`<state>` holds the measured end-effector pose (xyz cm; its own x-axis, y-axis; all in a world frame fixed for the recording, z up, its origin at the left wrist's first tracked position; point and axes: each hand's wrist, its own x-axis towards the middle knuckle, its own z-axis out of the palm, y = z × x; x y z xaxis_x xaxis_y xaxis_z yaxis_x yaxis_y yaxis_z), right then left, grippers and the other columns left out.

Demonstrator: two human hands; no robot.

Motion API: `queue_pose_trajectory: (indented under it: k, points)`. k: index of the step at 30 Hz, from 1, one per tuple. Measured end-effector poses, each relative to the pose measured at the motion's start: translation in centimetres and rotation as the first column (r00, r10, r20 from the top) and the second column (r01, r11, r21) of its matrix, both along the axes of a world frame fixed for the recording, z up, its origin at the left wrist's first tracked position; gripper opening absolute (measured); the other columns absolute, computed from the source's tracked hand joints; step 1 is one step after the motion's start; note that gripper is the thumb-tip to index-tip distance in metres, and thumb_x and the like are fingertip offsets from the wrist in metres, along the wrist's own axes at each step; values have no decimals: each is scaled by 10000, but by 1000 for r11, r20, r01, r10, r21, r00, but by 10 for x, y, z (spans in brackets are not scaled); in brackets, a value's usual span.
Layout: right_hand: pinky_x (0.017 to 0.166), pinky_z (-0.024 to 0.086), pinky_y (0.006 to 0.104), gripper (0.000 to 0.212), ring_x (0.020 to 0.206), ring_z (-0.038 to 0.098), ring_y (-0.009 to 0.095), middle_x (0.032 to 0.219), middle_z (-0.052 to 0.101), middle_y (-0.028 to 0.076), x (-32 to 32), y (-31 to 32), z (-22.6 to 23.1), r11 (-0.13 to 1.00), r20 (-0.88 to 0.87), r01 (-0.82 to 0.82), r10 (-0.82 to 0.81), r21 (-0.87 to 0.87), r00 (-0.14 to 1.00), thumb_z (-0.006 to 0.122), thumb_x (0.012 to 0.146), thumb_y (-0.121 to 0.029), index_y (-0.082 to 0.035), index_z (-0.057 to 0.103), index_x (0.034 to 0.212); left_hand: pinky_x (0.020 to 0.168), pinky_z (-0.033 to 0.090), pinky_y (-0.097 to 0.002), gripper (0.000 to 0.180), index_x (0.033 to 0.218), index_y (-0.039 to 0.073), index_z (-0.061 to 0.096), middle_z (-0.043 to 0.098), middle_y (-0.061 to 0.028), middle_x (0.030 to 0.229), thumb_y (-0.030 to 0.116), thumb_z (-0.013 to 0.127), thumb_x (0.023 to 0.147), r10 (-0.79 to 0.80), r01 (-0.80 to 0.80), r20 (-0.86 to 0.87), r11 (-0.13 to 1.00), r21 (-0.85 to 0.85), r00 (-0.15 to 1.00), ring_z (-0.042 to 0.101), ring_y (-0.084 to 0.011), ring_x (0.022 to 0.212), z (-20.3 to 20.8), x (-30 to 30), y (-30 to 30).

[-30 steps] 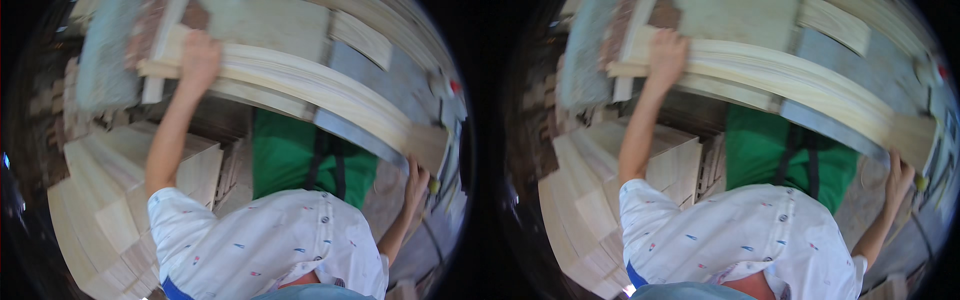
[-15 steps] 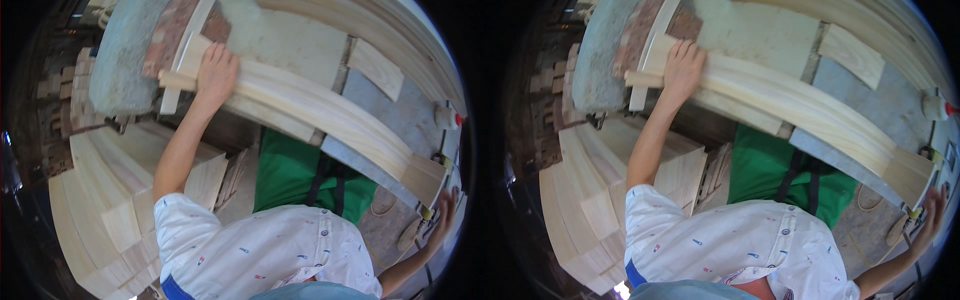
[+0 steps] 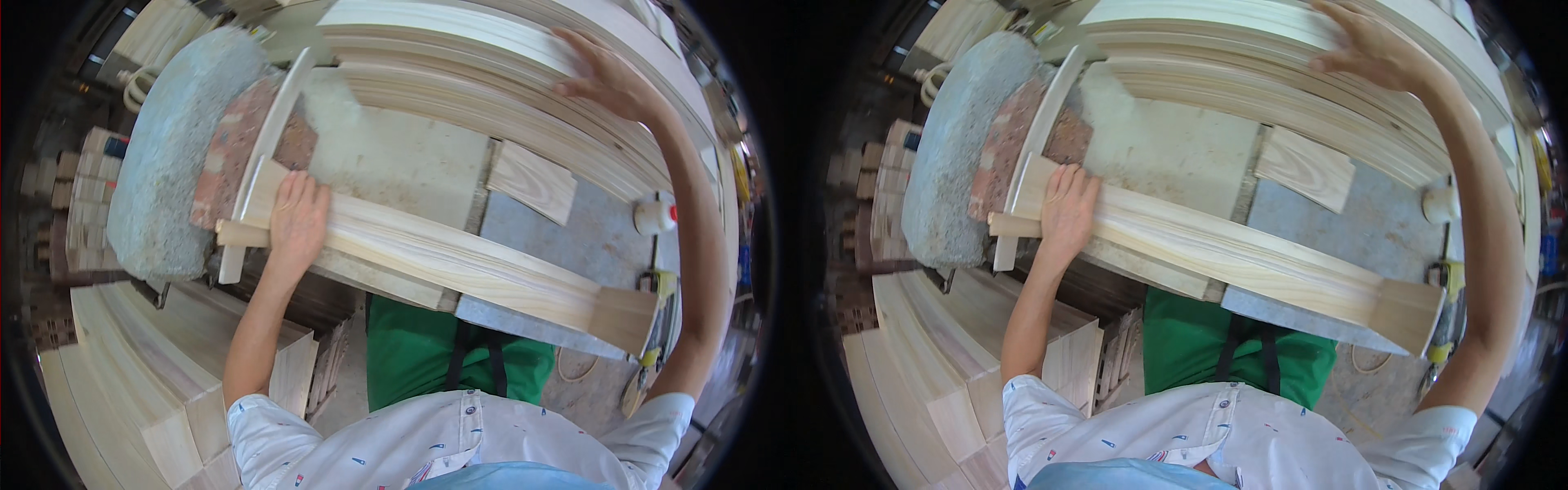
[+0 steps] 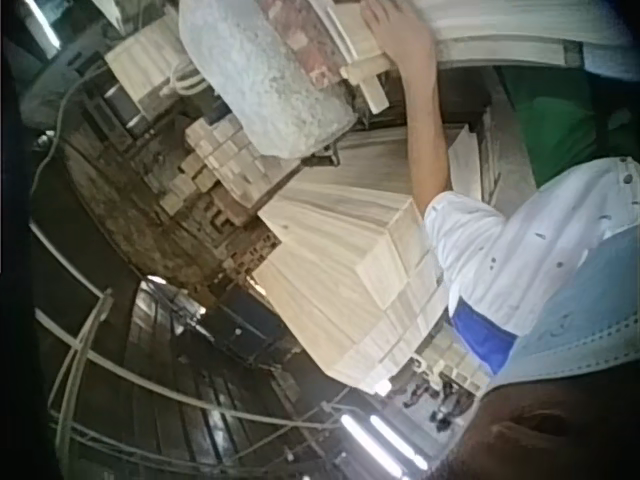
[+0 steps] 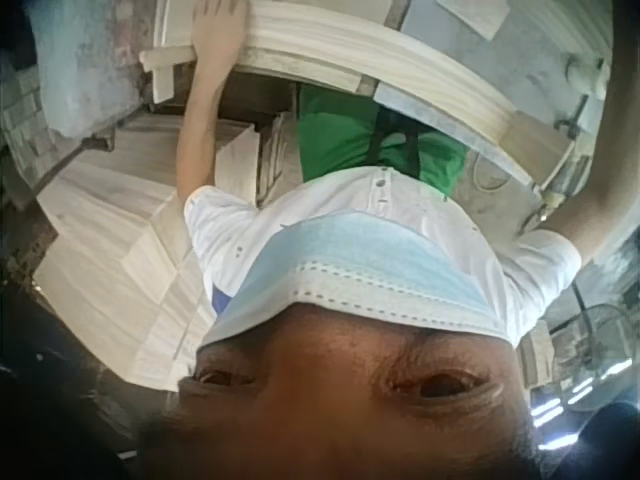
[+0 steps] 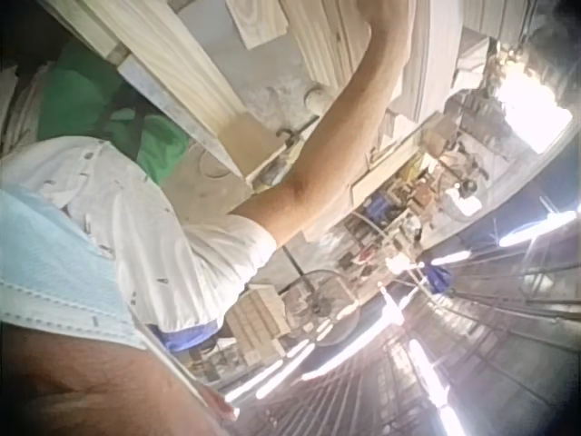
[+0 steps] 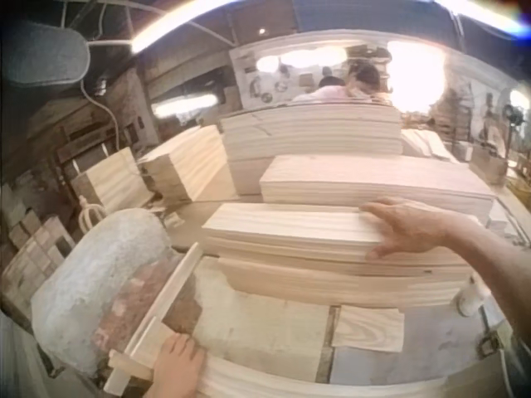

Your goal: Assembling wooden boxes by applying glue to wooden boards and securing them with a pneumatic nail gun.

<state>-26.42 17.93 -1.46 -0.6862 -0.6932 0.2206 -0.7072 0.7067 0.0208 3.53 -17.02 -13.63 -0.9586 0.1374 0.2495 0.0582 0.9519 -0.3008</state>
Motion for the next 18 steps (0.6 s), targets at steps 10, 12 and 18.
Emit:
queue_pose_trajectory:
  k: [10, 12, 18]
  points:
    - [1075, 329, 542, 808, 1293, 392, 373, 1416, 400, 154, -8, 2, 14, 998, 66, 53, -55, 23, 996, 657, 724, -590, -180, 432, 1383, 1044, 332, -402, 220, 951, 12, 615, 586, -146, 969, 81, 549, 753, 30, -18, -54, 978, 207, 998, 524, -286, 1080, -2, 1, -3]
    - [1084, 307, 551, 805, 1314, 371, 363, 1429, 393, 130, 9, 6, 25, 999, 72, 41, -41, -4, 997, 668, 685, -578, -222, 450, 1373, 1053, 322, -412, 253, 1005, 21, 626, 597, -138, 1025, 88, 580, 766, 45, -38, -21, 968, 248, 999, 512, -282, 1127, -4, 4, -3]
    - [1035, 381, 539, 784, 1270, 404, 399, 1410, 362, 193, 136, 27, 47, 987, 48, -141, 137, 75, 989, 655, 722, -598, -159, 492, 1352, 1043, 332, -406, 266, 1004, 13, 630, 620, -135, 1036, 114, 640, 758, 59, -39, -61, 956, 289, 996, 537, -272, 1087, -7, 7, -1]
